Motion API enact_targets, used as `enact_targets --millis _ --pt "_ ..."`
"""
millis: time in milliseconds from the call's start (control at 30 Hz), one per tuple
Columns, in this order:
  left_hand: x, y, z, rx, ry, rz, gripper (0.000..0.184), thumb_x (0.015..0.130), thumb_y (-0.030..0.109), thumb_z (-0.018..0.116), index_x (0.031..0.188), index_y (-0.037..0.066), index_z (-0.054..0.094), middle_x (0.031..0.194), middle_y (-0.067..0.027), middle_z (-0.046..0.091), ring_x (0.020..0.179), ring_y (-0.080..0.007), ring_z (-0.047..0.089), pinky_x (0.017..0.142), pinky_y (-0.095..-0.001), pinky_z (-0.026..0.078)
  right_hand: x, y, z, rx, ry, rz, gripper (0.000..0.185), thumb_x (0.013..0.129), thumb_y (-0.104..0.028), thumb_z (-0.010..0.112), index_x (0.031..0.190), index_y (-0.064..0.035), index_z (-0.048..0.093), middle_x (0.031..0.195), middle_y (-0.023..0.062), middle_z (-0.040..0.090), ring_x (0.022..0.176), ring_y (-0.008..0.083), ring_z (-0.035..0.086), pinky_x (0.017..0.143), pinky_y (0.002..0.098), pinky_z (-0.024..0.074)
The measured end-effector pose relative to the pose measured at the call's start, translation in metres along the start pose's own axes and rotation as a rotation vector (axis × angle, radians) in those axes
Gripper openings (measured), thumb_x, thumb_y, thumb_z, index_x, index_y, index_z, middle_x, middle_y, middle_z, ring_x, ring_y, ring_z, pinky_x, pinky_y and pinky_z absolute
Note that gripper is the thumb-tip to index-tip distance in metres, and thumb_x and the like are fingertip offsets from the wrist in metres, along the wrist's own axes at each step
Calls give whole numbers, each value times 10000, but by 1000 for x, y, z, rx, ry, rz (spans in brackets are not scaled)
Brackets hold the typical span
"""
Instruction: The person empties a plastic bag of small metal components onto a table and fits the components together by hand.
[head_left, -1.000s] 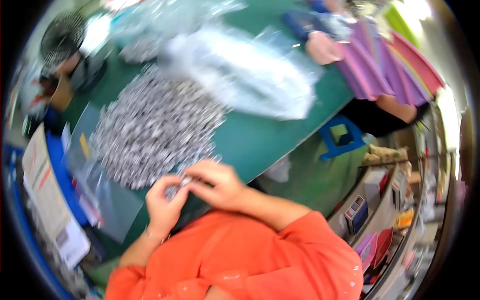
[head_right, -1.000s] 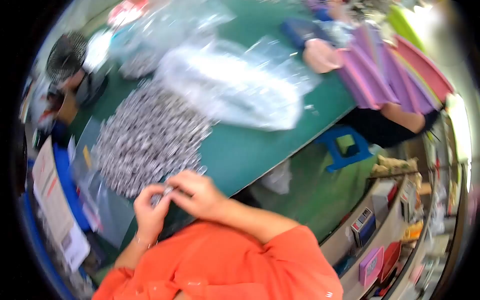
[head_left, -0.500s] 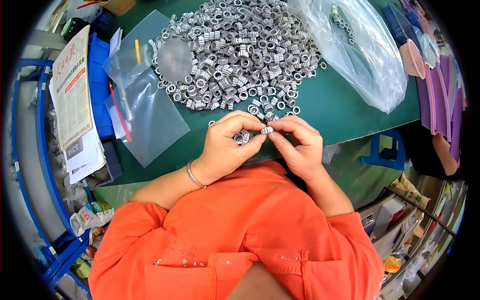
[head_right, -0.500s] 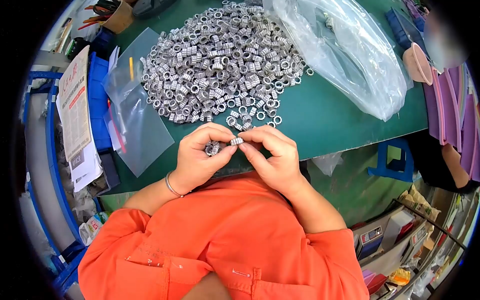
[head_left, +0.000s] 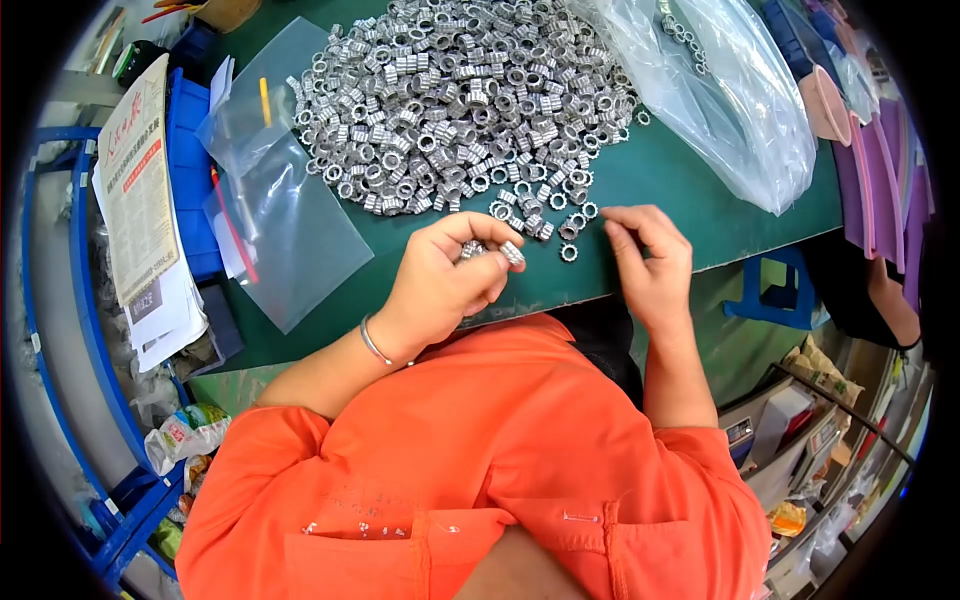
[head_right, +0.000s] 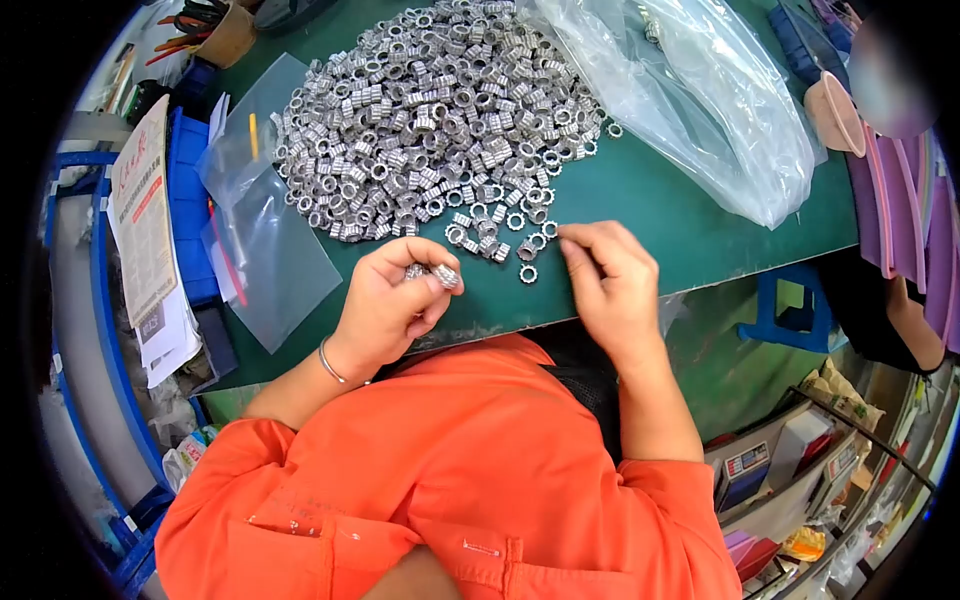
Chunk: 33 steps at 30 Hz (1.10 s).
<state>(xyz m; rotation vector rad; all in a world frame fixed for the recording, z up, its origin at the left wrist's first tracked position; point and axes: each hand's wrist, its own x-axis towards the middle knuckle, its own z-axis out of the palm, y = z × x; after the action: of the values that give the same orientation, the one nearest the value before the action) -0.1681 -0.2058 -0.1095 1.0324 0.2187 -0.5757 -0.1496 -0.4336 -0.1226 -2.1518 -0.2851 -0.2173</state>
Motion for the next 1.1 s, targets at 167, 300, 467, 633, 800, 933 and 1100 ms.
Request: enact_targets --millis 167,300,467,633,800,933,1100 --pt "9 -6 -3 -381 -172 -54 133 850 72 542 966 6 540 883 -147 576 556 -103 448 368 -184 316 -2 -3 8 -57 -89 -35 148 759 2 643 901 -36 652 802 108 583 732 256 583 647 322 476" --pt "6 -5 4 -178 -65 -57 69 863 72 573 859 42 511 741 -57 521 538 -75 433 384 -166 289 -6 -2 21 -161 -87 -46 161 747 -41 662 907 -61 644 776 78 535 744 253 550 653 346 458" --pt "6 -7 9 67 20 46 97 845 46 616 904 40 538 713 -11 521 553 -42 446 387 -168 278 -6 -2 24 -143 -76 -90 168 735 -25 661 899 -54 643 776 75 541 736 243 556 638 335 458" --pt "7 -7 13 378 53 204 160 812 28 656 955 19 584 783 -13 568 625 -37 495 491 -167 376 -6 -16 19 125 -133 171 166 757 -4 672 918 -26 635 791 48 601 709 140 598 621 250 470" --pt "7 -10 14 494 45 349 173 765 13 698 918 2 619 864 -26 617 775 -84 565 703 -227 459 -12 -24 15 868 -262 369 175 816 48 627 989 56 596 890 60 632 795 90 597 678 209 500" --pt "11 -11 6 707 3 575 169 754 8 702 898 -9 616 855 -32 621 765 -101 575 722 -227 459 -13 -17 20 679 -256 248 206 780 26 658 982 2 620 876 64 625 749 108 589 626 226 482" --pt "2 0 3 83 17 119 124 776 1 642 890 5 594 802 -58 626 662 -100 560 478 -193 405 -5 -16 28 -72 -187 -242 247 672 -53 709 908 -70 636 857 61 565 784 263 519 675 357 411"
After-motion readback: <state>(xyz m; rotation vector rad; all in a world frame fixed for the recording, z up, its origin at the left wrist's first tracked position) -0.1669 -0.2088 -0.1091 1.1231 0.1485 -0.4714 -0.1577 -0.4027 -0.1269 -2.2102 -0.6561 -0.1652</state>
